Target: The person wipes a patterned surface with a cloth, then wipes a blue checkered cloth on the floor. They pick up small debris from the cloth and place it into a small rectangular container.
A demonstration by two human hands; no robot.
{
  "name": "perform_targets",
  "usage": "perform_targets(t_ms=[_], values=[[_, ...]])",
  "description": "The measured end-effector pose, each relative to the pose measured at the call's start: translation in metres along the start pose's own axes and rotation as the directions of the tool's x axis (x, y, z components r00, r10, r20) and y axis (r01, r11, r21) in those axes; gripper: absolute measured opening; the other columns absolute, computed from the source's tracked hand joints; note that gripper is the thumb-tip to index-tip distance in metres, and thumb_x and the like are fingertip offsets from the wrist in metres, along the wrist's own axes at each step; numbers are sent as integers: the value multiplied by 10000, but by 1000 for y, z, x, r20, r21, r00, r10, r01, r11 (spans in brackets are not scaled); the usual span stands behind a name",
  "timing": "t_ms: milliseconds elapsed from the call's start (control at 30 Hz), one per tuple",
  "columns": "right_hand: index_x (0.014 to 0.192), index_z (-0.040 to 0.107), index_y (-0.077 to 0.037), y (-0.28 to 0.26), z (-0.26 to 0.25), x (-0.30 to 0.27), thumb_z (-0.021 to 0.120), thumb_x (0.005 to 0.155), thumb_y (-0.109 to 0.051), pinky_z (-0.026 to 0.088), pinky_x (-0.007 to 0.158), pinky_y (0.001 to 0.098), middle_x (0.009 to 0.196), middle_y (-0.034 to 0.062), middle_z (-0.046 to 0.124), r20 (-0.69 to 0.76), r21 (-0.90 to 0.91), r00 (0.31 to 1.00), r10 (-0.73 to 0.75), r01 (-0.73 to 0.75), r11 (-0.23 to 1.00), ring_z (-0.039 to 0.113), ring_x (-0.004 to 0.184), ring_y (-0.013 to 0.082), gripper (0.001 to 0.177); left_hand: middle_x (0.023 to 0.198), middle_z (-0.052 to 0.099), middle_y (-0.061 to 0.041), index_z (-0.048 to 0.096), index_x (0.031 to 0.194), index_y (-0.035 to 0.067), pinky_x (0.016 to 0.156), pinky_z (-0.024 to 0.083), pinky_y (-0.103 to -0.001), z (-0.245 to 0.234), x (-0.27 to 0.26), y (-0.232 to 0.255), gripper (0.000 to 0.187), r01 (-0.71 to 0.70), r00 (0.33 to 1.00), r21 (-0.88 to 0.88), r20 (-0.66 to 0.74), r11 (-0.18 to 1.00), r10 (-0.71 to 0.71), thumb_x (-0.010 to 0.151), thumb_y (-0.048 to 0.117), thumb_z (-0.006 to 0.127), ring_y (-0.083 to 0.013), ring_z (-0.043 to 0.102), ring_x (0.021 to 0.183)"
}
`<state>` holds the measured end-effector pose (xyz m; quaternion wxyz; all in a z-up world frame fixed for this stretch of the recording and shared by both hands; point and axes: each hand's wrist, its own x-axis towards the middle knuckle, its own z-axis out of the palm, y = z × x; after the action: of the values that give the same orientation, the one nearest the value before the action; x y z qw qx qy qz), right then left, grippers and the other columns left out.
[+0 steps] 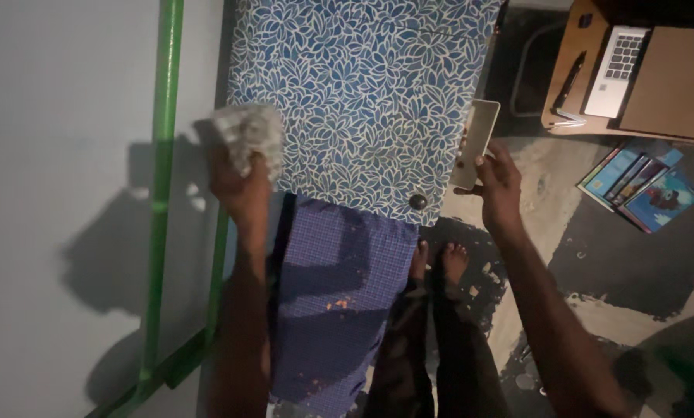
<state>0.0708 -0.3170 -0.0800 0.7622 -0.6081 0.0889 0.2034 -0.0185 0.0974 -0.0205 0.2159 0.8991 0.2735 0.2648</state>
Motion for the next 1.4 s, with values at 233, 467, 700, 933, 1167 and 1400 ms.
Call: perform_targets(t_ms=[233,467,700,933,1167,1400], values=[[1449,523,-103,4,-4,-5,550,1076,-219,641,712,360,1230,114,695,8,13,1000,4,-4,1000,723,1028,214,391,1366,628,-286,553,1404,-46,813,576,-544,29,34,-13,669,15,998,532,-64,846,22,774,54,753,-464,655,1134],[1448,522,-87,3,4,-6,565,1072,-228,649,721,356,1234,111,684,3,45,1000,-5,5,999,715,1039,206,403,1540,556,-107,388,1563,149,1147,490,-399,68,-42,75,848,-296,955,422,156,857,253,828,19,789,-268,551,1389],[1524,477,-68,17,3,-7,572,1092,-245,629,765,339,1255,118,669,26,35,998,-48,47,998,685,1065,187,477,1421,625,-177,445,1533,78,999,595,-396,118,-118,204,608,-402,901,151,240,903,361,1005,136,739,-291,686,1207],[1512,296,84,48,-23,-8,650,1009,-236,507,936,417,1393,229,539,167,-556,806,-568,553,620,573,1163,288,693,1323,684,-221,500,1438,30,961,629,-396,93,-154,285,558,-436,855,-82,273,896,441,907,103,656,-342,711,1174],[1502,509,-4,32,-15,-13,590,1100,-178,550,990,312,1371,100,640,45,178,982,-183,172,969,628,1210,198,446,1053,733,-137,611,1350,49,716,612,-323,59,-143,269,413,502,781,-493,611,710,-129,943,123,620,-215,726,878],[1488,504,-63,0,-10,-27,572,1061,-193,649,725,344,1265,93,663,-51,46,997,-54,56,997,693,1098,188,452,1090,713,-99,668,1255,15,726,615,-280,52,-142,220,246,620,774,-658,603,428,-194,1034,125,659,-158,702,886]])
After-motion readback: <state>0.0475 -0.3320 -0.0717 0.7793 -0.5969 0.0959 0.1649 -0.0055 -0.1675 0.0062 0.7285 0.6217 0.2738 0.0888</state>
